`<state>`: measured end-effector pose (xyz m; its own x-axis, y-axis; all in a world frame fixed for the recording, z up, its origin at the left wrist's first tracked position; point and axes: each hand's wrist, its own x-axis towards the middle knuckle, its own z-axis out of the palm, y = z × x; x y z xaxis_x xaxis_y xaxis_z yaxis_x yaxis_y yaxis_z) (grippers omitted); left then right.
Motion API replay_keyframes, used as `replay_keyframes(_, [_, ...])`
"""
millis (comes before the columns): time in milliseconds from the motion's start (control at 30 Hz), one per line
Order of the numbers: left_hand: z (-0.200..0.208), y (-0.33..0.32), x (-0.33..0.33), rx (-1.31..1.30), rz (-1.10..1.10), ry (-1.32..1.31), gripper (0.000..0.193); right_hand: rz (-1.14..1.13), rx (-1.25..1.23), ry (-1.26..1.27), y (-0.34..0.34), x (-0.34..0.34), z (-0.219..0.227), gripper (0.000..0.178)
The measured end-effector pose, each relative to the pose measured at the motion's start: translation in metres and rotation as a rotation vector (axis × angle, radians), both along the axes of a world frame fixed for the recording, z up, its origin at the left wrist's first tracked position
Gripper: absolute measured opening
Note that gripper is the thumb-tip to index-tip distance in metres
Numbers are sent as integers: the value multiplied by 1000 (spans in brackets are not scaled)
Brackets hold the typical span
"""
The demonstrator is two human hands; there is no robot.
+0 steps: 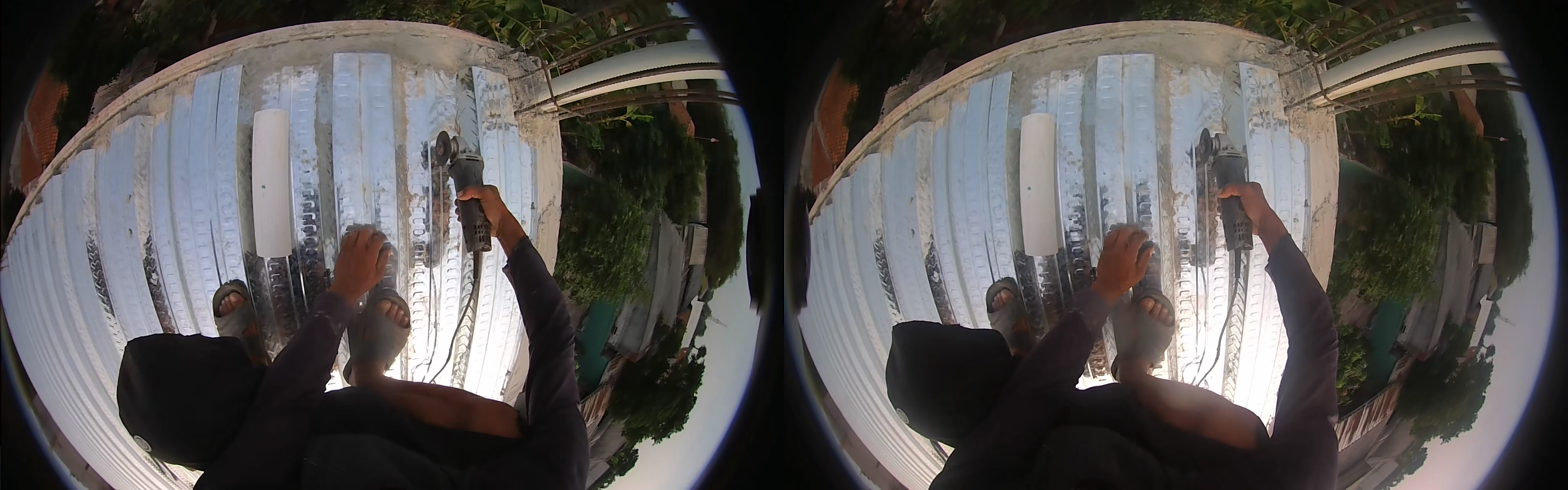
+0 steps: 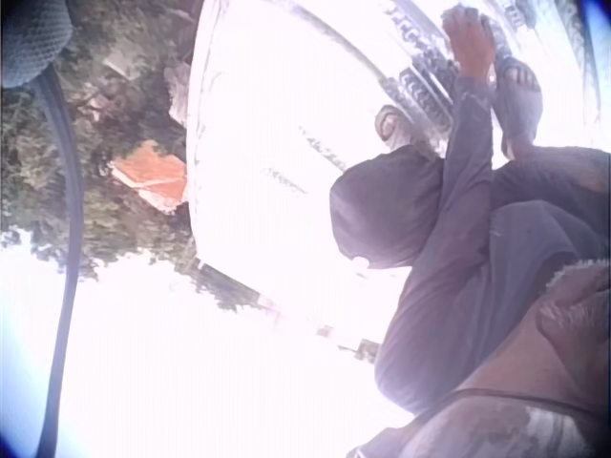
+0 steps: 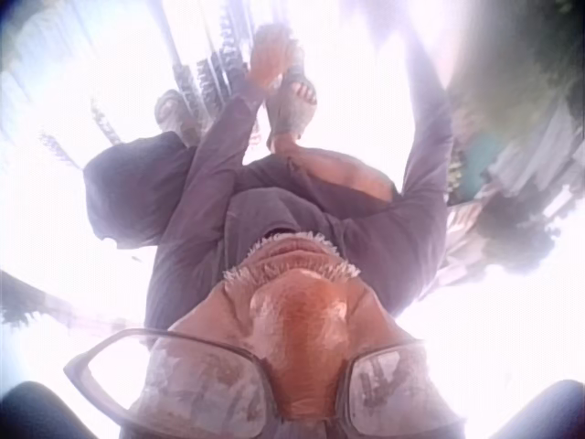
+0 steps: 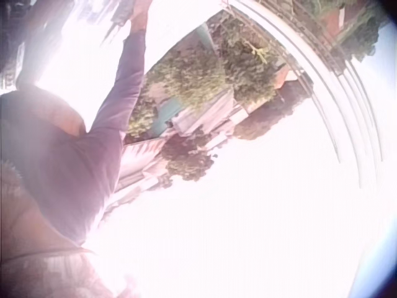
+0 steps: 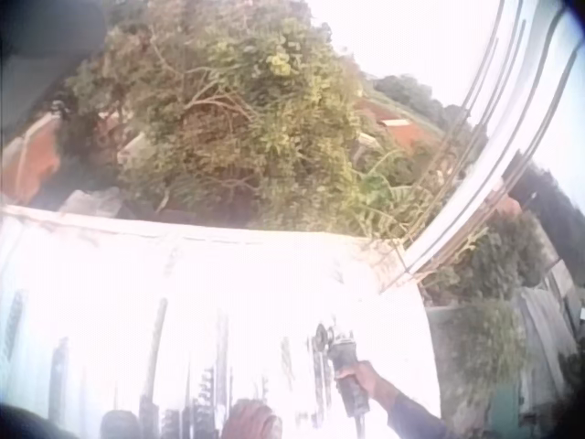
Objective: The person uses an angle grinder to grind the surface of a corrugated metal roof. They move the tool along the ridges and valleys of the metal sheet while balancing on the roof.
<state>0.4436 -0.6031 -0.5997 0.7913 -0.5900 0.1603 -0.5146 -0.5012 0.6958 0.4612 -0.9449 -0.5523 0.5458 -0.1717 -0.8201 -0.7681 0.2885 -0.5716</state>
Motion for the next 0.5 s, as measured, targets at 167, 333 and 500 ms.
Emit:
replay_keyframes(167, [-3,-1,-1,15,19,-7,38,7,-32,2,-4,8,-5,20])
replay_keyframes(333, [-6,-3,-2,31,25,-4,40,0,-5,18,-13,7,-13,20])
replay_keyframes(500, [-7,-2,-1,28,22,-6,41,44,-15,28,-15,7,-14,28])
